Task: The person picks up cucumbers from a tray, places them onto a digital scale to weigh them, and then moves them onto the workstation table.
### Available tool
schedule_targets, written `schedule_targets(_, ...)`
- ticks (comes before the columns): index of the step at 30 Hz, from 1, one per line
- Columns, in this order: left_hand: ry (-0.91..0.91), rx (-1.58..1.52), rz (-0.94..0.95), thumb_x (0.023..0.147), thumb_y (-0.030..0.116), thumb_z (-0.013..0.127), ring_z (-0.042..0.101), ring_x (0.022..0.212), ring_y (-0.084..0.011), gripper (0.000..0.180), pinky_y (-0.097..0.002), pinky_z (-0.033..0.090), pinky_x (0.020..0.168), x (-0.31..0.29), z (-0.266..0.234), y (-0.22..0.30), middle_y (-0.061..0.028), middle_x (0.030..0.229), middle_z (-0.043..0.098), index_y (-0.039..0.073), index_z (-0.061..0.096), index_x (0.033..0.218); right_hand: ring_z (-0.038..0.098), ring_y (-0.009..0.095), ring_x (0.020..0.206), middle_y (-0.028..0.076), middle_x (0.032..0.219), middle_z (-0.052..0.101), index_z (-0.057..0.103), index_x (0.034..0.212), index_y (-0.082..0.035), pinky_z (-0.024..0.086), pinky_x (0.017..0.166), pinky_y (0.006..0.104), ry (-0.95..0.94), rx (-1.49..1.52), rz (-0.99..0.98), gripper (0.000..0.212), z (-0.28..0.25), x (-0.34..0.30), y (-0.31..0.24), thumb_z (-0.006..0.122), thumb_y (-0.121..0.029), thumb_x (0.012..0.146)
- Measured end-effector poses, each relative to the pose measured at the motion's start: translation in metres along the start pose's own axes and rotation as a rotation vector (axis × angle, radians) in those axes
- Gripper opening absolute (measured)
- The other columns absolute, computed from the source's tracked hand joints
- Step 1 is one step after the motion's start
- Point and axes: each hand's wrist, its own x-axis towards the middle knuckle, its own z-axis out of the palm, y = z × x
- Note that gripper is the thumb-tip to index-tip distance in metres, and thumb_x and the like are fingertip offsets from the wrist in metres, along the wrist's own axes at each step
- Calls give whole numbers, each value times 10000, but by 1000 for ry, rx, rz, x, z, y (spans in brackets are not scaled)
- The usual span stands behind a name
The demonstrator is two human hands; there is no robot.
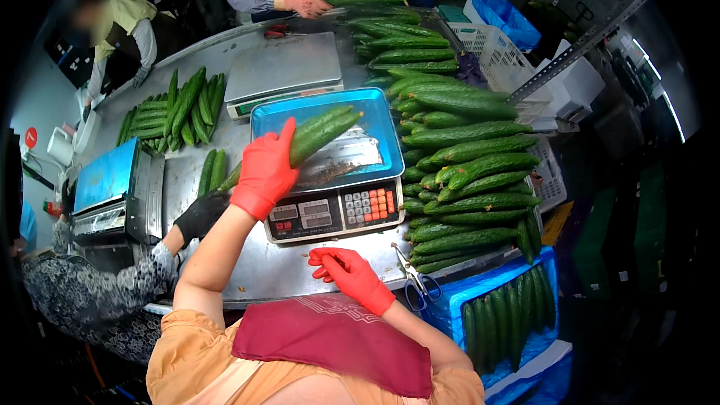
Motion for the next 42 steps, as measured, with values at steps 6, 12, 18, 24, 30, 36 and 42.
schedule_targets(6,-59,62,24,690,218,695,603,873,-355,694,-442,469,744,10,7,1,-188,940,610,77,452,1325,650,145,883,96,1072,657,573,1200,-5,512,738,262,31,-22,81,314,-8,-1,11,451,-208,994)
schedule_targets(12,-126,77,-41,733,279,677,607,881,-365,644,-445,477,768,31,43,-3,-193,947,616,73,461,1304,651,146,878,90,1054,660,590,1178,-11,514,738,265,-20,-10,172,319,-5,0,11,458,-234,993)
schedule_targets(18,-167,-5,92,741,458,703,605,892,-384,759,-442,476,795,30,34,-5,-212,994,613,72,439,1340,657,149,874,94,1063,661,589,1177,-21,516,732,262,20,47,217,319,-16,-2,27,453,-242,992)
schedule_targets(24,23,-94,110,815,475,644,595,1017,-375,636,-417,474,860,34,15,-22,-212,1131,614,42,524,1266,662,151,870,112,1087,661,579,1188,-20,524,722,259,9,50,176,306,-18,-4,27,434,-212,1000)
schedule_targets(30,76,-178,153,851,415,630,622,925,-344,472,-390,489,803,37,-31,-30,-162,999,661,29,613,1120,656,133,846,90,1043,666,595,1163,-23,505,702,247,12,101,177,333,-24,-9,37,467,-274,987)
schedule_targets(36,-93,-110,180,844,469,606,559,1098,-353,578,-432,434,924,22,-5,-31,-209,1172,597,62,550,1251,654,141,859,114,1079,659,583,1185,-16,520,723,254,-2,51,202,316,-23,-15,30,437,-225,999)
schedule_targets(42,-341,37,117,745,575,654,430,1272,-390,910,-425,373,1039,25,1,-5,-265,1390,420,117,312,1453,658,149,858,107,1072,661,586,1181,-20,527,715,263,20,76,190,300,-30,-24,40,438,-206,998)
